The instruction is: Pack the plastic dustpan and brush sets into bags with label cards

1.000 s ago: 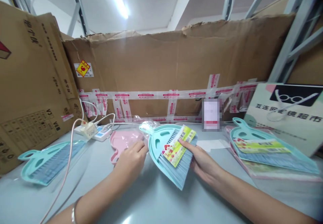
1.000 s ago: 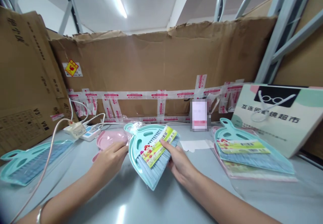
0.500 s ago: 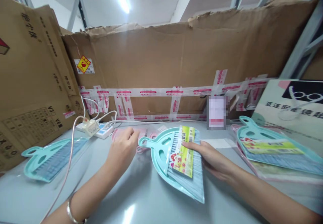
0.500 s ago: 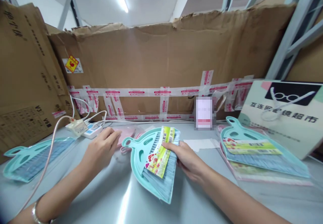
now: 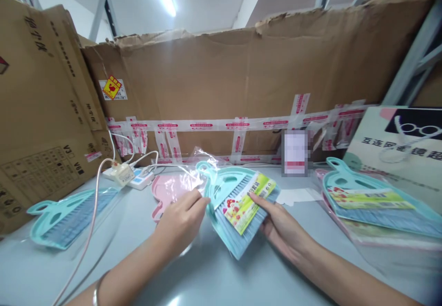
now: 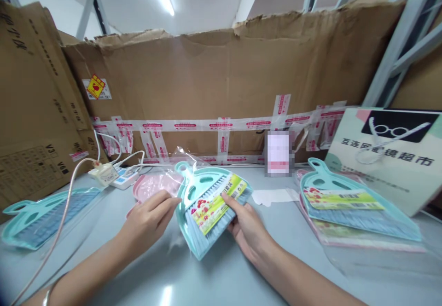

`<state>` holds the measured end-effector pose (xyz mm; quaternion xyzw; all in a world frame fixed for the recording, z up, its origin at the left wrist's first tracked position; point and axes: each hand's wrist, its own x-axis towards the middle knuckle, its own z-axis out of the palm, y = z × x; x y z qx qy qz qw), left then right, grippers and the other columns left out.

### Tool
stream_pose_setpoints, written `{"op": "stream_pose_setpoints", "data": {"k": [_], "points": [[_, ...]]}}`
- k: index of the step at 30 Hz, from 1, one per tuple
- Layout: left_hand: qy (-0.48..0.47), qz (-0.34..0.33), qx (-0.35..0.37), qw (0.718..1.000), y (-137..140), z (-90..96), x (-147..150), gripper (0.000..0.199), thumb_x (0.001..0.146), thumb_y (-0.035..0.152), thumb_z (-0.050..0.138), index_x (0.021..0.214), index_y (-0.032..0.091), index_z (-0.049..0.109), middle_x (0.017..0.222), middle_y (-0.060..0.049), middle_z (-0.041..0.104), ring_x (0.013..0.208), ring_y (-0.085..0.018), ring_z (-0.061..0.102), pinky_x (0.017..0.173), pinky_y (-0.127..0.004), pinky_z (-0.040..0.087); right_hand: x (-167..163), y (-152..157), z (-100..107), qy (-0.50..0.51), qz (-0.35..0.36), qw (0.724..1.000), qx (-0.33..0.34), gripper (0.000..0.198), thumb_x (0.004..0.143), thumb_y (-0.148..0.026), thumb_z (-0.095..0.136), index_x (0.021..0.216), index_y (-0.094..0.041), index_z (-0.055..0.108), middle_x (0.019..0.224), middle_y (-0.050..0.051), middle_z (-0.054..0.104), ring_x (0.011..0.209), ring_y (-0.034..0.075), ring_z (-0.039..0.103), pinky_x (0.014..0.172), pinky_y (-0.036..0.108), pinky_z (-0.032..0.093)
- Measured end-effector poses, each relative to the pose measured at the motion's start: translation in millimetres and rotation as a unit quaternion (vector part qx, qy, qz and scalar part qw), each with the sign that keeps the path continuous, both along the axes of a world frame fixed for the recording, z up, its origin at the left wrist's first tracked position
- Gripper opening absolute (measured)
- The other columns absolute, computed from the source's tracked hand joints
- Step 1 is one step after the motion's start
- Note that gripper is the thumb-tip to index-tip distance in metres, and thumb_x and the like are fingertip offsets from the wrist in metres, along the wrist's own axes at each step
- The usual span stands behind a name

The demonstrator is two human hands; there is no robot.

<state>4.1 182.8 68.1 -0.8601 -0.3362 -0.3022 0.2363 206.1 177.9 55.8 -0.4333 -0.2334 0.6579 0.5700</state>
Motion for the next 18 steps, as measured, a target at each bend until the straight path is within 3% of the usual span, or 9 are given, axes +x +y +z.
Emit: {"op": "stream_pose_setpoints", "data": {"k": [2, 6, 9, 11, 13, 15, 18], "points": [[-0.017, -0.028, 0.029, 0.999, -1.2, -0.3, 4.0, 0.024, 0.083, 0.005, 0.037, 0.09, 0.015, 0.058, 0.069, -0.003, 0.057, 0.061, -0.012, 0.053, 0.051, -0.021, 0.041, -1.9, -0.9, -1.9, 0.017, 0.0, 1.0, -0.001, 0.029, 0.07, -0.02, 0.067, 0.097, -0.015, 0.059, 0.086, 0.007, 0.07, 0.078, 0.02, 0.066, 0.07, 0.029, 0.055], [0.012, -0.091, 0.041, 0.995, -2.1, -3.6, 11.7, 0.019, 0.083, 0.009, 0.041, 0.091, 0.015, 0.058, 0.067, -0.003, 0.057, 0.057, -0.013, 0.049, 0.048, -0.023, 0.038, -9.4, -6.6, -4.9, 0.026, 0.07, 0.997, 0.008, 0.023, 0.071, -0.02, 0.066, 0.091, -0.011, 0.06, 0.086, 0.009, 0.07, 0.077, 0.02, 0.066, 0.071, 0.031, 0.055], [0.011, -0.132, 0.03, 0.991, -3.6, -5.1, 11.0, 0.019, 0.083, 0.009, 0.044, 0.095, 0.016, 0.057, 0.066, -0.001, 0.055, 0.056, -0.012, 0.048, 0.049, -0.023, 0.04, -11.1, -8.7, -4.9, 0.047, 0.042, 0.998, 0.017, 0.023, 0.071, -0.021, 0.066, 0.091, -0.012, 0.06, 0.088, 0.008, 0.07, 0.079, 0.019, 0.066, 0.072, 0.029, 0.055], [-0.07, -0.117, 0.009, 0.991, -3.3, -4.4, 6.9, 0.023, 0.082, 0.012, 0.048, 0.104, 0.019, 0.054, 0.077, -0.004, 0.057, 0.069, -0.014, 0.053, 0.06, -0.026, 0.046, -9.0, -7.8, -3.6, 0.061, -0.001, 0.998, 0.02, 0.024, 0.071, -0.021, 0.067, 0.093, -0.014, 0.06, 0.09, 0.006, 0.07, 0.082, 0.018, 0.066, 0.071, 0.027, 0.055], [-0.226, -0.048, -0.04, 0.972, -0.7, -3.4, 2.6, 0.037, 0.08, 0.021, 0.055, 0.116, 0.022, 0.045, 0.102, -0.009, 0.054, 0.094, -0.019, 0.052, 0.075, -0.033, 0.048, -6.3, -6.4, -2.1, 0.068, -0.033, 0.997, 0.022, 0.027, 0.07, -0.021, 0.067, 0.095, -0.016, 0.06, 0.092, 0.005, 0.069, 0.084, 0.018, 0.065, 0.07, 0.025, 0.056], [-0.392, 0.022, -0.152, 0.907, 3.4, -3.4, 1.4, 0.054, 0.079, 0.034, 0.057, 0.126, 0.023, 0.034, 0.123, -0.014, 0.042, 0.111, -0.024, 0.044, 0.085, -0.041, 0.045, -4.9, -5.5, -1.3, 0.075, -0.052, 0.995, 0.028, 0.027, 0.07, -0.022, 0.068, 0.095, -0.018, 0.061, 0.093, 0.003, 0.069, 0.085, 0.018, 0.065, 0.069, 0.024, 0.056], [-0.512, -0.003, -0.44, 0.738, 6.9, -6.4, 9.5, 0.059, 0.082, 0.045, 0.046, 0.131, 0.02, 0.024, 0.126, -0.018, 0.043, 0.109, -0.025, 0.051, 0.083, -0.04, 0.048, -7.5, -6.3, -1.6, 0.092, -0.073, 0.992, 0.039, 0.025, 0.07, -0.023, 0.068, 0.093, -0.019, 0.061, 0.093, 0.003, 0.069, 0.085, 0.017, 0.065, 0.068, 0.023, 0.056]]}}
